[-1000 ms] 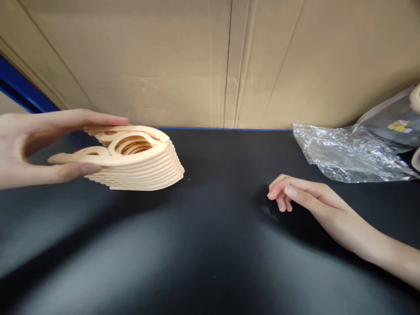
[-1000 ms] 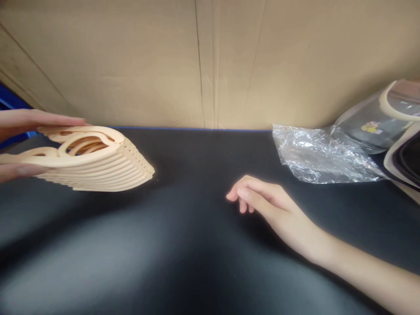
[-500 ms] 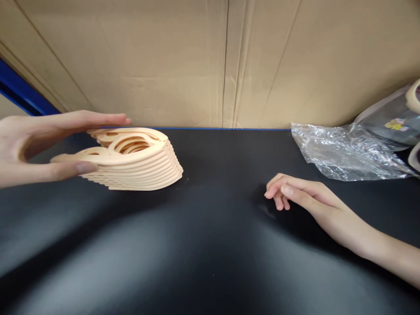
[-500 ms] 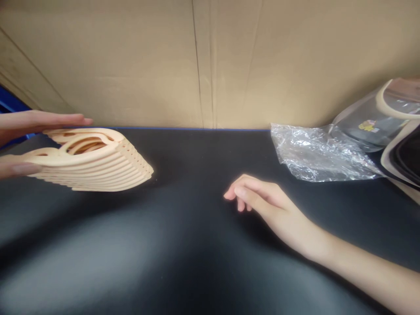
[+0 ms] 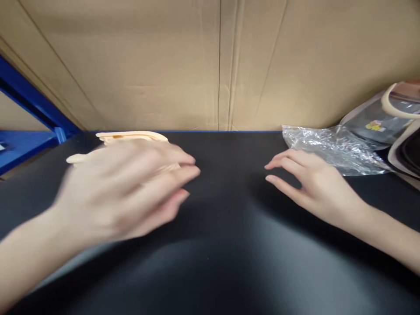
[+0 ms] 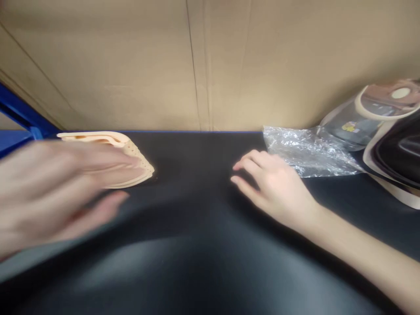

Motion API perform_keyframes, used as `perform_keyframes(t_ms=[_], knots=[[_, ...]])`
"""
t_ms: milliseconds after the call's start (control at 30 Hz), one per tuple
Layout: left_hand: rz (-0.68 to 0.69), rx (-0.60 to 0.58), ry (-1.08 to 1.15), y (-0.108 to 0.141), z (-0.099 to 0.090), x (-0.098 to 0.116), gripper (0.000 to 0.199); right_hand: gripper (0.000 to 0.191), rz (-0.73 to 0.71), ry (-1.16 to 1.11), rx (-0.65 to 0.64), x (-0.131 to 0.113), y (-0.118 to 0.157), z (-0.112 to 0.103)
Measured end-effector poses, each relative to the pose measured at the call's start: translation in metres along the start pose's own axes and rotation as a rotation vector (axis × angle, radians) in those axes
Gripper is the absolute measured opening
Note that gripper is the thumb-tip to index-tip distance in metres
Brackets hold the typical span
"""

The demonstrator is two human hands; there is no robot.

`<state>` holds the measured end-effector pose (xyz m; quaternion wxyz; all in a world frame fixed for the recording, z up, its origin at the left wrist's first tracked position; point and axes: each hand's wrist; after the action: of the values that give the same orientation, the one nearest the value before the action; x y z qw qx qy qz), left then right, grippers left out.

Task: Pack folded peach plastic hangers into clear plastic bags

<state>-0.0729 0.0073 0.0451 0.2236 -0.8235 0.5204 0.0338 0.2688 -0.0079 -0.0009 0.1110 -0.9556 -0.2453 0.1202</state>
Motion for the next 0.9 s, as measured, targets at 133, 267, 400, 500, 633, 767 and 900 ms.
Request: perform_keyframes(t_ms=[133,267,400,500,633,767,900], knots=[[0.088,-0.169,-0.115,-0.039,0.031,0.047,0.04,0.038,0.026,0.638,0.002,0.023,0.003,-0.015],[0.032,-0.288,-0.031,-0.048,0.054,0.06,0.048,0.042,0.166,0.783,-0.124,0.039,0.009,-0.022],[-0.038,-0.352,0.075,-0.05,0.062,0.058,0.052,0.038,0.343,0.758,-0.314,0.041,0.008,-0.022],[-0.074,-0.363,0.134,-0.051,0.063,0.059,0.053,0.023,0.374,0.762,-0.38,0.039,0.005,-0.021],[-0.102,-0.352,0.201,-0.049,0.066,0.06,0.054,0.021,0.366,0.775,-0.382,0.039,0.004,-0.02],[-0.116,-0.339,0.257,-0.046,0.067,0.059,0.054,0.023,0.328,0.767,-0.301,0.038,0.002,-0.015],[-0.123,-0.344,0.28,-0.045,0.067,0.058,0.054,0.031,0.414,0.728,-0.329,0.039,-0.002,-0.01]])
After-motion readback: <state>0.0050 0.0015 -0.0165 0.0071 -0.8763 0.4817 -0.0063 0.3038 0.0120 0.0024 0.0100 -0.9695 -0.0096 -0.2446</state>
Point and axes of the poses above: each hand's wrist, its own y-axis away from the middle knuckle, its own z-axis out of the palm, x = y × z, and after that the axes turned 9 degrees about -x, right-handed
